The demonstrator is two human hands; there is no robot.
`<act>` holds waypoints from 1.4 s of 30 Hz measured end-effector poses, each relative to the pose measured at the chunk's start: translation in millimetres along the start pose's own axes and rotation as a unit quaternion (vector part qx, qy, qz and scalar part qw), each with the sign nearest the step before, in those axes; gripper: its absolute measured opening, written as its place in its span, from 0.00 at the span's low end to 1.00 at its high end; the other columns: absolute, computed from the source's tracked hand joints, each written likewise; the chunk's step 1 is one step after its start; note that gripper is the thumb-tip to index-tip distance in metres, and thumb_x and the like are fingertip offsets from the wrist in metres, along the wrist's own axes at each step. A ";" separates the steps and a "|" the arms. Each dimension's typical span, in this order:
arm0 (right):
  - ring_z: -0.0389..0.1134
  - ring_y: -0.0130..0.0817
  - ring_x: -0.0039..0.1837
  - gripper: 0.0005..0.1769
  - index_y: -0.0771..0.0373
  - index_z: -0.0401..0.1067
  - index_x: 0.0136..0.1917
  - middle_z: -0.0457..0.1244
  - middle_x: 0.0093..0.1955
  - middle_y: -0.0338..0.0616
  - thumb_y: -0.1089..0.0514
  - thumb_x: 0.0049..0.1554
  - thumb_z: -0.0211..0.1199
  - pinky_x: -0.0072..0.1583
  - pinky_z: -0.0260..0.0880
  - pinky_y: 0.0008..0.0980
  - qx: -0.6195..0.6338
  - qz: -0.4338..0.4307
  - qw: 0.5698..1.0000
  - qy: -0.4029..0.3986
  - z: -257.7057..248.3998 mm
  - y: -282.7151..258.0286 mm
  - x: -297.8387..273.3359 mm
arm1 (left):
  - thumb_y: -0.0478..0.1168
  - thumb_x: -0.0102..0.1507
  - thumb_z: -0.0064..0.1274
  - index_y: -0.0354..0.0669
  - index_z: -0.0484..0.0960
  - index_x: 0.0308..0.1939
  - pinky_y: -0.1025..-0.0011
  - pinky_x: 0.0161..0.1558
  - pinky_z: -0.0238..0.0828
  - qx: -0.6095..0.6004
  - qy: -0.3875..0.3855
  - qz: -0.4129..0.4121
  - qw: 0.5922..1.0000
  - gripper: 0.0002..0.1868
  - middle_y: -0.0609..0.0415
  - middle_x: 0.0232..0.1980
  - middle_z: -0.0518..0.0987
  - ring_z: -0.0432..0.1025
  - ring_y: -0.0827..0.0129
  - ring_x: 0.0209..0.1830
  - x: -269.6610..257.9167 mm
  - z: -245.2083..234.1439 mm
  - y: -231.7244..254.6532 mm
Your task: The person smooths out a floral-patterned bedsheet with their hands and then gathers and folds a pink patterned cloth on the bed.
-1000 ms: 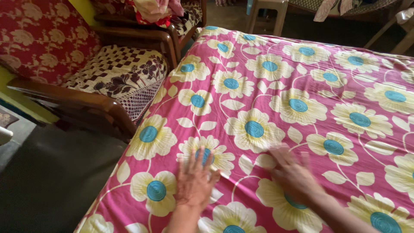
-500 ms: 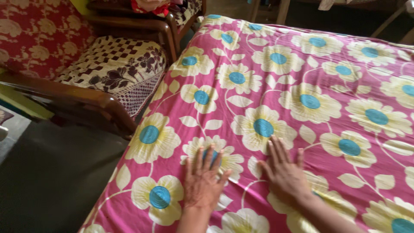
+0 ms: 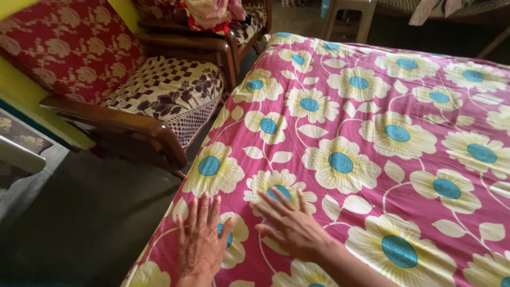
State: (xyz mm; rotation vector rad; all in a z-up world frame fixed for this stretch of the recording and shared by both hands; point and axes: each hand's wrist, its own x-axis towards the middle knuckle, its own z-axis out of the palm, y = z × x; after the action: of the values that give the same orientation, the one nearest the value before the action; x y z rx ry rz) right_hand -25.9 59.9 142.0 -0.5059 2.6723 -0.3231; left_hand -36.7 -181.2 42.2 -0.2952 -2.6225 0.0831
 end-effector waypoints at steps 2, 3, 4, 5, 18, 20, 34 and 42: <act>0.21 0.38 0.86 0.39 0.39 0.38 0.84 0.27 0.88 0.35 0.31 0.63 0.34 0.75 0.16 0.69 -0.038 0.013 0.999 0.001 -8.4 13.7 -13.0 | 0.70 0.68 0.17 0.61 0.42 0.79 0.47 0.75 0.23 -0.085 -0.177 -0.046 0.980 0.39 0.57 0.84 0.38 0.33 0.60 0.81 10.9 -15.1 20.9; 0.19 0.42 0.86 0.40 0.42 0.38 0.85 0.26 0.88 0.39 0.34 0.63 0.36 0.73 0.16 0.71 -0.059 0.010 0.998 0.020 -13.0 26.2 -20.7 | 0.70 0.67 0.17 0.61 0.42 0.79 0.49 0.74 0.22 -0.127 -0.263 -0.072 0.954 0.40 0.57 0.86 0.36 0.32 0.61 0.82 17.8 -24.2 34.9; 0.17 0.45 0.85 0.40 0.44 0.38 0.85 0.25 0.89 0.42 0.37 0.63 0.38 0.71 0.16 0.73 -0.080 0.006 0.996 0.038 -14.4 36.9 -26.6 | 0.70 0.68 0.17 0.58 0.42 0.79 0.49 0.75 0.22 -0.119 -0.291 -0.042 0.948 0.40 0.55 0.86 0.36 0.31 0.61 0.83 23.8 -33.6 47.6; 0.15 0.45 0.86 0.34 0.38 0.40 0.83 0.23 0.89 0.38 0.39 0.66 0.36 0.72 0.19 0.77 -0.127 0.063 0.989 -0.051 -15.5 51.6 -35.0 | 0.70 0.69 0.17 0.56 0.43 0.79 0.49 0.76 0.22 -0.110 -0.319 -0.013 0.941 0.40 0.53 0.85 0.35 0.30 0.60 0.83 29.0 -41.7 60.4; 0.25 0.43 0.85 0.46 0.60 0.34 0.85 0.26 0.87 0.46 0.33 0.63 0.35 0.73 0.25 0.73 -0.057 0.133 0.973 0.180 51.8 146.2 -36.2 | 0.66 0.70 0.17 0.58 0.44 0.80 0.48 0.77 0.18 -0.212 -0.329 0.060 0.918 0.37 0.60 0.85 0.33 0.28 0.64 0.84 8.4 -19.1 111.6; 0.23 0.48 0.86 0.47 0.61 0.36 0.84 0.27 0.88 0.50 0.33 0.63 0.38 0.73 0.24 0.71 -0.055 0.107 0.972 0.201 42.0 106.9 -14.3 | 0.65 0.71 0.17 0.56 0.46 0.78 0.48 0.75 0.21 -0.158 -0.152 0.079 0.972 0.35 0.56 0.84 0.37 0.31 0.61 0.83 5.0 -14.6 89.2; 0.31 0.47 0.85 0.39 0.52 0.47 0.81 0.35 0.86 0.49 0.32 0.64 0.42 0.74 0.24 0.76 0.016 -0.217 0.973 0.072 43.0 -142.1 73.3 | 0.63 0.69 0.16 0.63 0.47 0.81 0.42 0.73 0.32 0.014 -0.252 -0.190 0.949 0.36 0.59 0.84 0.44 0.38 0.64 0.82 -55.1 -23.1 -113.6; 0.30 0.53 0.86 0.25 0.36 0.57 0.76 0.33 0.87 0.43 0.43 0.66 0.49 0.75 0.32 0.78 -0.157 -0.118 0.980 -0.013 1.4 -60.6 25.3 | 0.65 0.68 0.19 0.61 0.47 0.81 0.38 0.74 0.32 -0.004 -0.211 -0.174 0.962 0.38 0.57 0.84 0.45 0.41 0.60 0.82 -27.5 -29.4 -90.5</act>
State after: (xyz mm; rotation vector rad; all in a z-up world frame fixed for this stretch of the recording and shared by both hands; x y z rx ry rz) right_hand -28.8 -5.2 150.0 -0.9195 2.6527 0.0439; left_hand -16.5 -275.4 65.2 0.2117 -3.0539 0.0157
